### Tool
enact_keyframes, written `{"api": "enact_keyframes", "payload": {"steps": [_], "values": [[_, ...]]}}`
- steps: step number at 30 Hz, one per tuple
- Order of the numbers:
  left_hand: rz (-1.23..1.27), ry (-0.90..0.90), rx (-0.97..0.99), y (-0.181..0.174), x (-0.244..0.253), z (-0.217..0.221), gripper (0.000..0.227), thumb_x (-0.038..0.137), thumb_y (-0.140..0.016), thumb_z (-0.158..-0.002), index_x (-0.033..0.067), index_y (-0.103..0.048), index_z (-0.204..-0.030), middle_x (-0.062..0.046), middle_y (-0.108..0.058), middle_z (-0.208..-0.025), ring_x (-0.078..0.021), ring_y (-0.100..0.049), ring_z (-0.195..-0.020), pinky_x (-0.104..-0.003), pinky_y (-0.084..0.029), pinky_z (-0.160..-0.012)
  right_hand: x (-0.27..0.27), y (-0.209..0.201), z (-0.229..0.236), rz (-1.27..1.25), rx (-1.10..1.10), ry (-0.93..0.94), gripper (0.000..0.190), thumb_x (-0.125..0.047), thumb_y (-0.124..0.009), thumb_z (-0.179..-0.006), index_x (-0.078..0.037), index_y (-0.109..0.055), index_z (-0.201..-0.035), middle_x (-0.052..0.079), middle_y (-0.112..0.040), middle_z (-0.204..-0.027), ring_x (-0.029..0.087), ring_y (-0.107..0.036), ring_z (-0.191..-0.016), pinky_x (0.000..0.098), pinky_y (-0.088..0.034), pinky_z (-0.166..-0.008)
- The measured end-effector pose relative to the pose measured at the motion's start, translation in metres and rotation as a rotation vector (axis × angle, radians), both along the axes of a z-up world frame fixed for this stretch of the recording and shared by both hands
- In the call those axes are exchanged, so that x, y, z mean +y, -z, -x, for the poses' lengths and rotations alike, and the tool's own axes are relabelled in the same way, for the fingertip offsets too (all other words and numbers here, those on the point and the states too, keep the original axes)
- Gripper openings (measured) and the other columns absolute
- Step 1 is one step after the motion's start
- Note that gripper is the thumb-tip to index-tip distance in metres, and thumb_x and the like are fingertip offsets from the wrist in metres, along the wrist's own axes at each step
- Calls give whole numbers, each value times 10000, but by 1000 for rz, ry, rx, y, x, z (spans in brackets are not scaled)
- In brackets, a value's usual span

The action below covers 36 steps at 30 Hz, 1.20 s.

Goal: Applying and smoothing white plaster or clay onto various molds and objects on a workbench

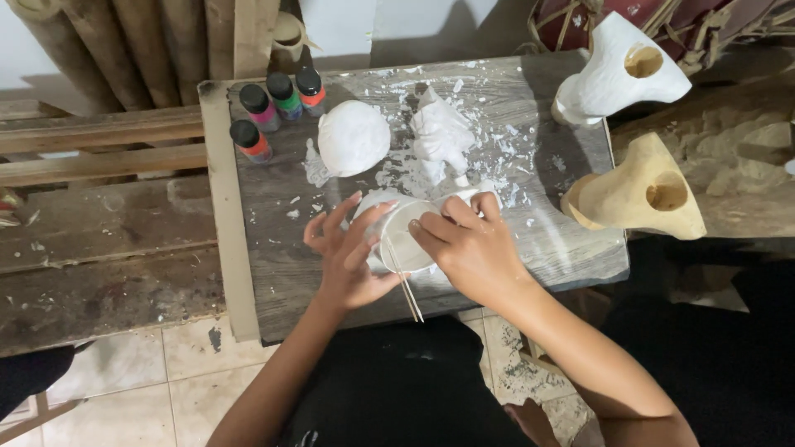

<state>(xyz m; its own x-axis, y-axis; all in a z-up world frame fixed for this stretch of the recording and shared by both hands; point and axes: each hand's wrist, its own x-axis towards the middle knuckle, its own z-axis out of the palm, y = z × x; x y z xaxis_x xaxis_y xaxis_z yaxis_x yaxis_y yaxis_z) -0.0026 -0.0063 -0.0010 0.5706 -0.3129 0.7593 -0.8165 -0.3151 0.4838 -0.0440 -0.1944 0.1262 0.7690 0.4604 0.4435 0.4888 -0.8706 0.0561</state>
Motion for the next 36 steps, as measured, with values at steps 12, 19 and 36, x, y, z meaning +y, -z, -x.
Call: {"api": "enact_keyframes", "payload": {"steps": [12,19,36], "values": [[172,-107,156,5,-14,3,1176,290,-990,-612,125,-167,-1436,-159,-670,-1299,-291,-684,-1147,-589,-188,-1117,-78,-10,18,-724,240,256,64,-45,-722,-970,-48,-772,-1010,83,-687,-839,283,-595,-762,376,-475,-771],[159,-160,221,3,-24,5,1067,347,-985,-585,14,-413,-1421,-144,-657,-1322,-272,-661,-1193,-475,-208,-1189,-113,16,46,-1021,231,375,71,44,-727,-975,50,-735,-1046,155,-654,-901,187,-558,-777,319,-480,-775],[168,-247,187,-1,-39,8,1100,328,-962,-647,-33,-303,-1450,-246,-589,-1392,-362,-676,-1148,-539,-228,-1152,-127,40,87,-808,-4,656,42,50,-749,-1019,81,-725,-1005,179,-617,-828,305,-633,-707,344,-539,-685]]}}
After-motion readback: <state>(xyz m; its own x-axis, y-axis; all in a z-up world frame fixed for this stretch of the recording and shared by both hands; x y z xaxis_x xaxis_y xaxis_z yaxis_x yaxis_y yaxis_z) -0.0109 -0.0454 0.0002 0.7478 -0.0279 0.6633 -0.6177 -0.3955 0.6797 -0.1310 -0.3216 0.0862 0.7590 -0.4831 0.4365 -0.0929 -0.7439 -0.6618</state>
